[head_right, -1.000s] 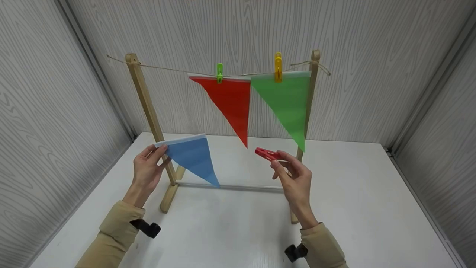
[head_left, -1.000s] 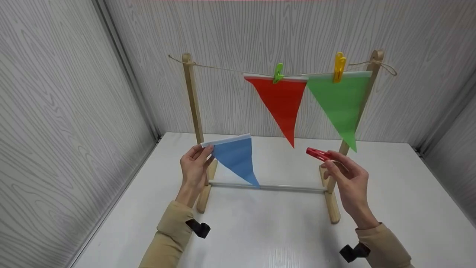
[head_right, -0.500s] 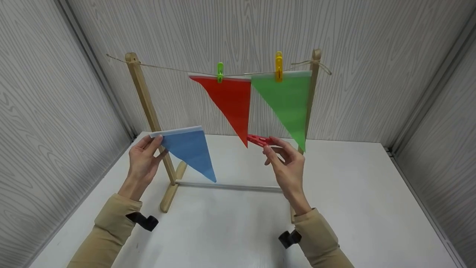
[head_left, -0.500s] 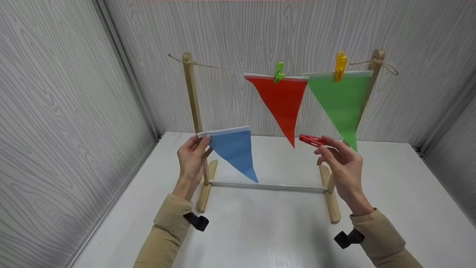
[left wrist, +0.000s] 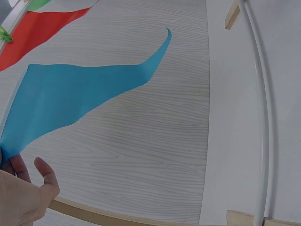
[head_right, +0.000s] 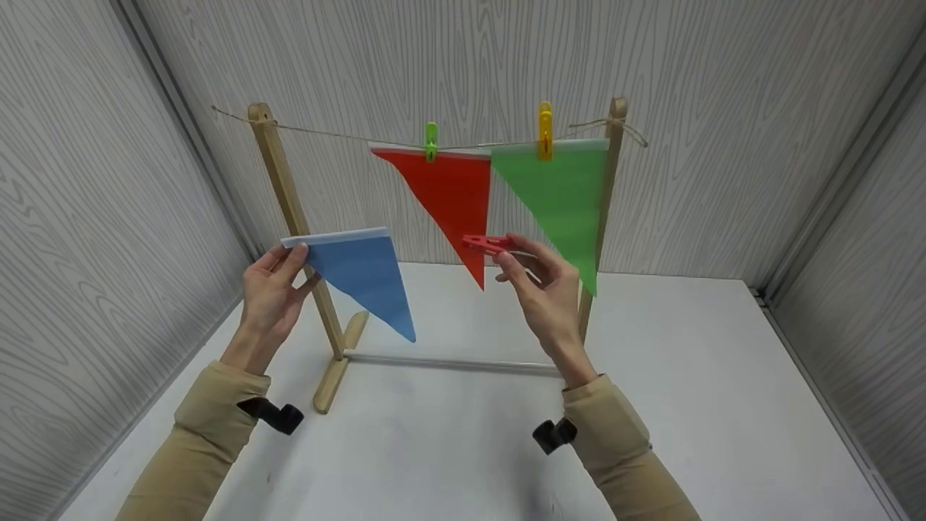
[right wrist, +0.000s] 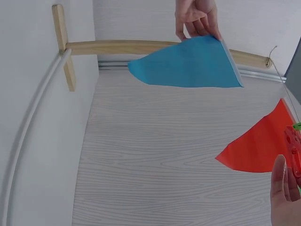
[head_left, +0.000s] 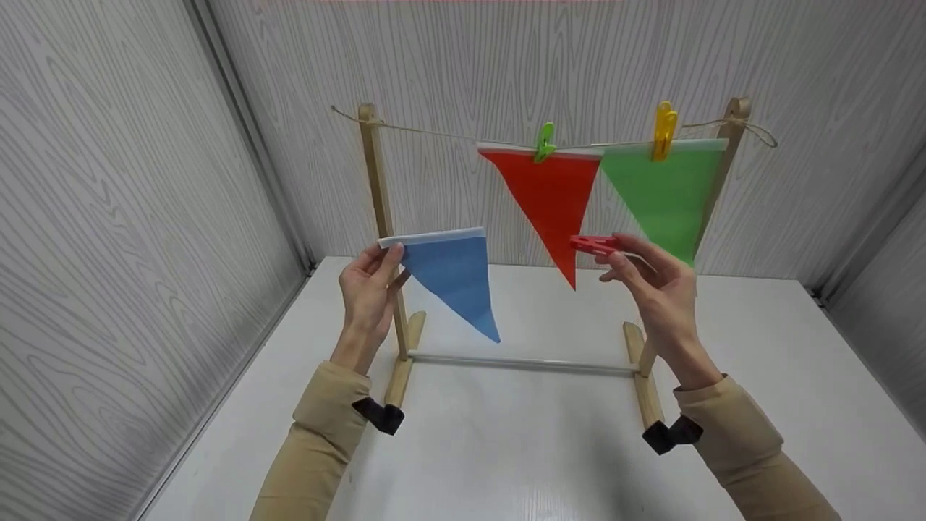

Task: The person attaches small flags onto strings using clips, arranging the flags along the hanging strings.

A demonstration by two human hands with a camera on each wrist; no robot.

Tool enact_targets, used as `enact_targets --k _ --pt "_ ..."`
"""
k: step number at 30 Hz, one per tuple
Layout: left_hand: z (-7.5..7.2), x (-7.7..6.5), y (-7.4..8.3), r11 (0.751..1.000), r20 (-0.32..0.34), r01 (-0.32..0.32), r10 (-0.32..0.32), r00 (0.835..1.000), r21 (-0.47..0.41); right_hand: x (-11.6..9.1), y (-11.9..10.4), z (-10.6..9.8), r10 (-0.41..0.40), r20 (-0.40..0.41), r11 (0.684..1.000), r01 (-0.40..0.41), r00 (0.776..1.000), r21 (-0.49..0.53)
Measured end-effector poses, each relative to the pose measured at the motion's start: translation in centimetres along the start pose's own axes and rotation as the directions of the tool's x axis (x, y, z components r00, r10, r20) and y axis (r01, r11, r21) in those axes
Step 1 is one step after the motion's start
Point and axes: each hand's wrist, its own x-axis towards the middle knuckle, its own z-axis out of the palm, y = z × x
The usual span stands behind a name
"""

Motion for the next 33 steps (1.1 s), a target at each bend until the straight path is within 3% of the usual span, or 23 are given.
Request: enact_targets --k 17,33 --pt "1.5 1.4 2.3 0.999 -0.003 -0.041 0.041 0.999 0.003 3.9 -2.4 3.1 -0.124 0.038 0.992 0.124 0.992 0.02" --pt "2.5 2.3 4.0 0.996 -0.03 -0.087 0.087 0.996 0.008 5.9 -4.2 5.4 -0.21 0.054 0.977 0.212 0.976 -0.022"
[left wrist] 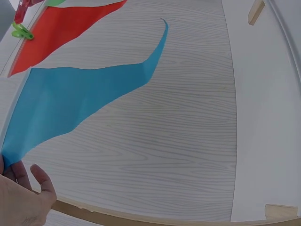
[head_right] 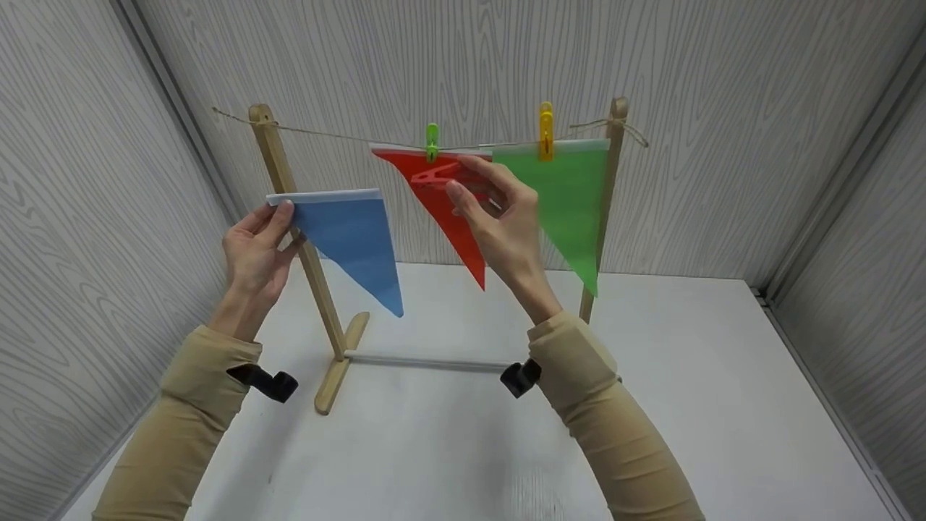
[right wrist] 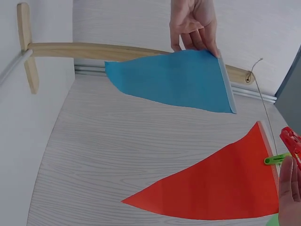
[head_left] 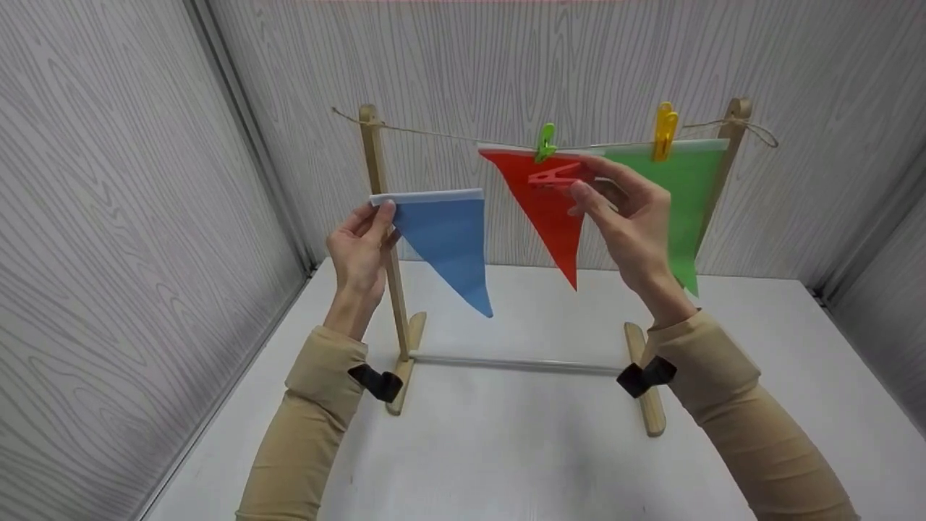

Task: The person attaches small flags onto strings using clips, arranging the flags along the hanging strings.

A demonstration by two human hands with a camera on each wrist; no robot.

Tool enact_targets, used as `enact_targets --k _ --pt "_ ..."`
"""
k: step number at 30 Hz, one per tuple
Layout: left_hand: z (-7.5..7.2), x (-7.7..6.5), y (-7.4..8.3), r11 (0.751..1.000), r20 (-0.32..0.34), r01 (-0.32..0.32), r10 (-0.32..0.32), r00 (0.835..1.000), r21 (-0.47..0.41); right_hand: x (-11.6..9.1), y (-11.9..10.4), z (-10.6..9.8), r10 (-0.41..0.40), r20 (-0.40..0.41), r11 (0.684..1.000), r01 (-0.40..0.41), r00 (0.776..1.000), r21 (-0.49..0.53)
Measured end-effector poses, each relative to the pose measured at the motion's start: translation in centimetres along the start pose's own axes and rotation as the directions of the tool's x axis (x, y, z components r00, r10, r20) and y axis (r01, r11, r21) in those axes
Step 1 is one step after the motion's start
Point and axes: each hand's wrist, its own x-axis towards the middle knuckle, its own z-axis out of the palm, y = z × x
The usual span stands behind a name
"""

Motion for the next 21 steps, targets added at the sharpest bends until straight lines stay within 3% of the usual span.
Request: enact_targets --k 6,13,18,21 --pt "0.5 0.4 0.6 1.0 -0.012 -0.015 0.015 1.0 -0.02 1.1 -0.3 0.8 -0.042 0.01 0.999 0.042 0.999 -0.012" --pt "1.0 0.9 1.0 0.999 -0.035 -0.029 0.028 0.999 -0.028 2.6 -0.8 2.0 -0.106 0.031 0.985 0.109 0.994 -0.132" --pt "1.2 1.2 1.4 0.998 -0.039 -0.054 0.054 0.998 -0.01 3.6 -1.2 2.9 -0.161 0.043 0.954 0.167 0.986 -0.247" --pt "1.3 1.4 1.7 0.997 -0.051 -0.074 0.073 0.996 -0.007 4.2 -1.3 3.4 -0.186 0.056 0.917 0.194 0.981 -0.348"
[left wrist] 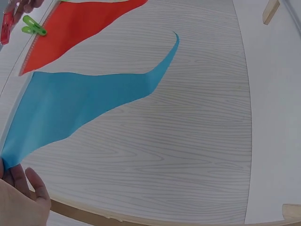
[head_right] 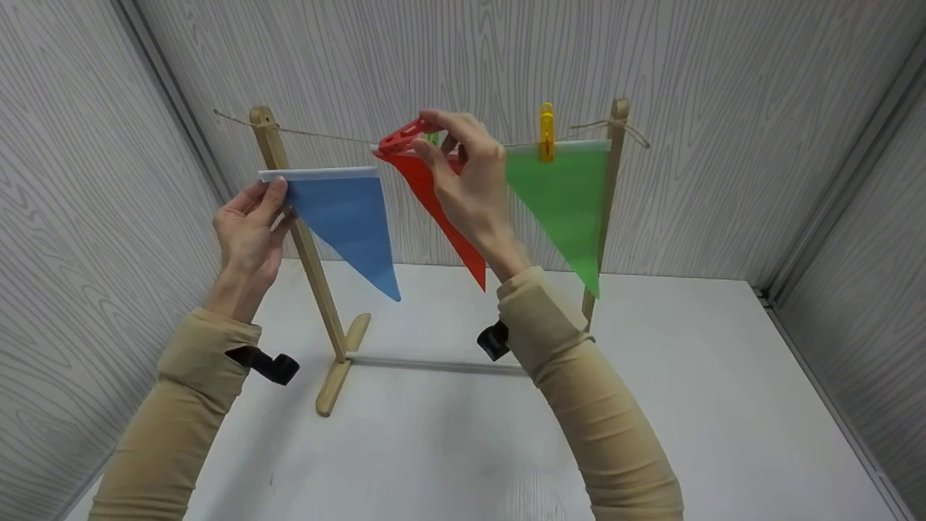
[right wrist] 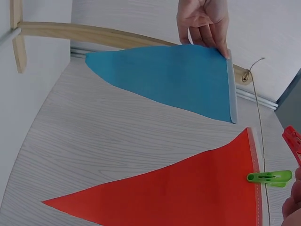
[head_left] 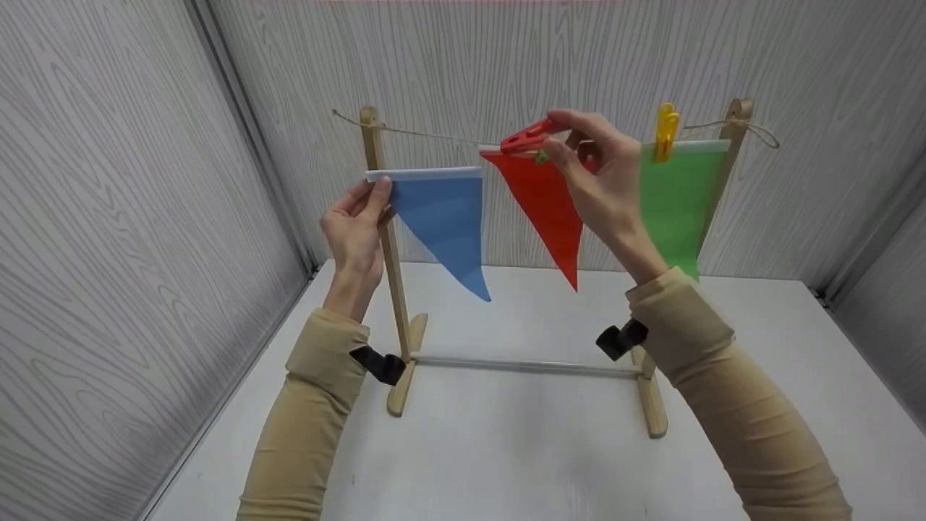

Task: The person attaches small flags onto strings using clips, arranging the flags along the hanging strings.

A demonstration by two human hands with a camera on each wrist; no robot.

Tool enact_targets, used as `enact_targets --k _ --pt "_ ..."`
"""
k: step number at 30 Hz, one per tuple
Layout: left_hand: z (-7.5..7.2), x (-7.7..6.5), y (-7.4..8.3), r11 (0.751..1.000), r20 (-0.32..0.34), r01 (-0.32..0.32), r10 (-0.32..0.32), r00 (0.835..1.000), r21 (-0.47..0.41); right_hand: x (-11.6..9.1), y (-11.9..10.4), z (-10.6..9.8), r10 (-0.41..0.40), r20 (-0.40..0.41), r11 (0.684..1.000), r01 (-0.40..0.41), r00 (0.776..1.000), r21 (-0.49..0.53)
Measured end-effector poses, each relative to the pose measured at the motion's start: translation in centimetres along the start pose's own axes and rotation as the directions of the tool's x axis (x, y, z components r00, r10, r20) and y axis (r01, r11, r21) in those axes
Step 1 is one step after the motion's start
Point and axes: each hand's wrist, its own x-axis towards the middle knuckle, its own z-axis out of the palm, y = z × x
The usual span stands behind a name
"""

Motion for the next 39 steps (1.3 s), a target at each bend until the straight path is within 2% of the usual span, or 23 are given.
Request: enact_targets --k 8,15,21,25,31,39 --pt "0.2 0.7 0.6 1.0 -0.031 -0.006 0.006 0.999 0.006 1.6 -0.3 1.3 -0.024 0.056 0.986 0.033 0.998 -0.163" --pt "0.4 1.0 1.0 0.996 -0.039 -0.024 0.027 0.999 0.084 2.9 -0.6 2.7 -0.01 0.118 0.98 0.033 0.993 -0.194" --pt "0.9 1.3 1.4 0.995 -0.044 -0.016 0.021 0.999 0.094 3.9 -1.0 4.1 -0.016 0.155 0.974 0.05 0.988 -0.221" --pt "1.2 1.5 1.6 0.994 -0.041 -0.026 0.03 0.999 0.107 4.7 -1.3 4.8 0.009 0.172 0.968 0.034 0.985 -0.247" --pt "1.4 1.6 1.9 0.992 -0.033 -0.033 0.037 0.999 0.118 5.4 -2.2 5.3 0.064 0.199 0.94 0.008 0.978 -0.34" --pt "1.8 1.7 2.1 0.994 -0.041 -0.015 0.02 0.999 0.112 6.0 -2.8 6.0 0.043 0.243 0.898 0.069 0.969 -0.435"
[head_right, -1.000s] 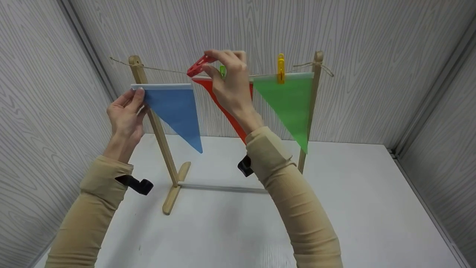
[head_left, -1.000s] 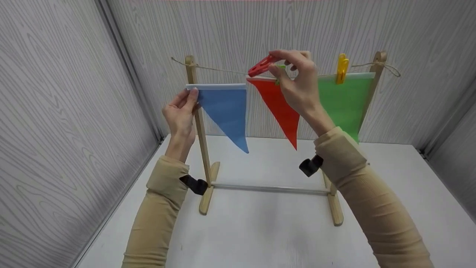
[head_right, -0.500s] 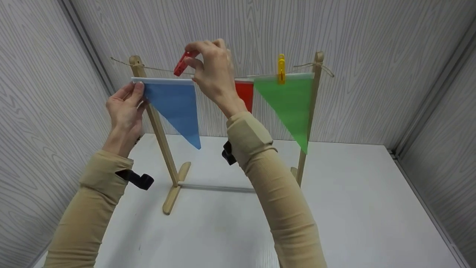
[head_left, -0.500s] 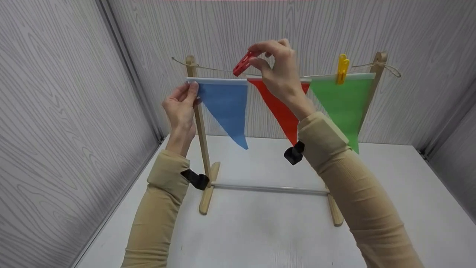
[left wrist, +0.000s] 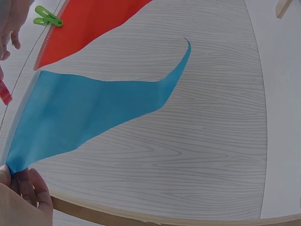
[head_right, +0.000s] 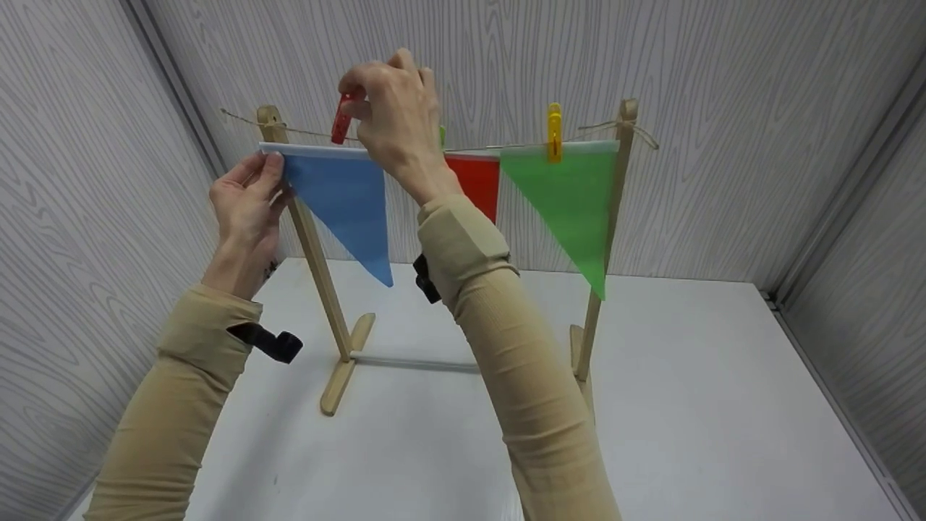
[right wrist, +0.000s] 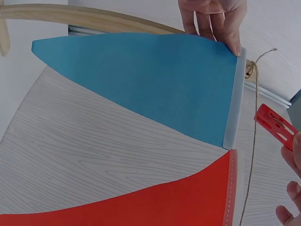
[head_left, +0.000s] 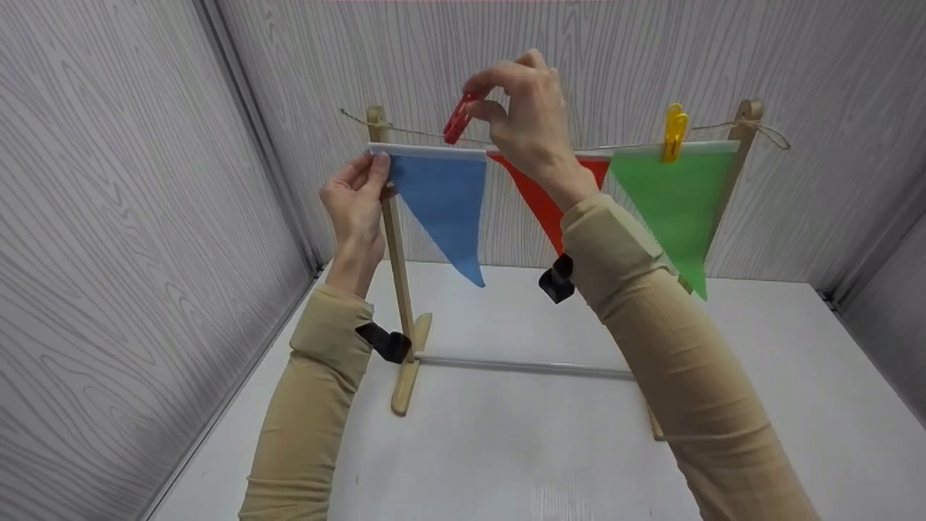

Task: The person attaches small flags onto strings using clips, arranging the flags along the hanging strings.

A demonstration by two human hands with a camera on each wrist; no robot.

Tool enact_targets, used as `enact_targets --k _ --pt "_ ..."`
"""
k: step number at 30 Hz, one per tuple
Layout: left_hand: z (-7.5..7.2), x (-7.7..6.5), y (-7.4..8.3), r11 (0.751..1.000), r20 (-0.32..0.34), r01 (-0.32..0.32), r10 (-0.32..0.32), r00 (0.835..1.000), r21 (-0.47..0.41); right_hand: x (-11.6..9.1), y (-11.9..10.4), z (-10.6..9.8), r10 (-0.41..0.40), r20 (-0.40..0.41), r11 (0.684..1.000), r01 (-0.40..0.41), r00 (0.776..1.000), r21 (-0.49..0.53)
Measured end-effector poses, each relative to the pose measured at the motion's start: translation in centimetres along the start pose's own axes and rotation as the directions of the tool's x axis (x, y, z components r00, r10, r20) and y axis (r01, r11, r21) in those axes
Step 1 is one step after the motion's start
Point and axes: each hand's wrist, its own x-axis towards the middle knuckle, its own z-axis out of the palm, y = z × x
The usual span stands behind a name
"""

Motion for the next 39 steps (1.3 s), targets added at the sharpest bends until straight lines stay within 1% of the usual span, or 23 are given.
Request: enact_targets --k 6,11,18,21,25,28,33,39 --pt "0.1 -0.1 0.2 0.999 0.015 -0.007 0.007 1.0 0.044 0.6 0.0 0.7 -0.046 0.003 0.999 0.046 0.999 -0.028" --pt "0.2 -0.1 0.4 0.999 0.011 0.002 -0.002 1.0 0.05 0.9 0.0 1.1 -0.027 0.021 0.999 0.028 0.999 -0.041" --pt "0.3 0.0 0.4 0.998 0.016 0.012 -0.013 1.0 0.056 0.9 -0.3 1.4 0.013 0.069 0.998 -0.008 0.998 -0.07" --pt "0.4 0.0 0.4 0.998 0.02 0.017 -0.018 1.0 0.058 1.0 -0.5 1.5 0.012 0.089 0.996 -0.004 0.996 -0.085" --pt "0.6 0.2 0.5 0.999 0.023 0.035 -0.035 0.999 0.027 1.1 -0.5 1.5 -0.005 0.108 0.994 0.016 0.994 -0.105" --pt "0.7 0.2 0.5 0.999 0.021 0.038 -0.039 0.999 0.022 1.1 -0.6 1.4 -0.007 0.117 0.993 0.02 0.993 -0.115" --pt "1.0 0.3 0.6 0.999 0.013 0.026 -0.026 1.0 0.031 1.2 -0.8 1.5 -0.014 0.133 0.991 0.031 0.991 -0.127" --pt "1.2 0.4 0.7 0.998 0.006 0.002 -0.002 1.0 0.062 1.2 -0.7 1.4 -0.028 0.149 0.99 0.048 0.988 -0.132"
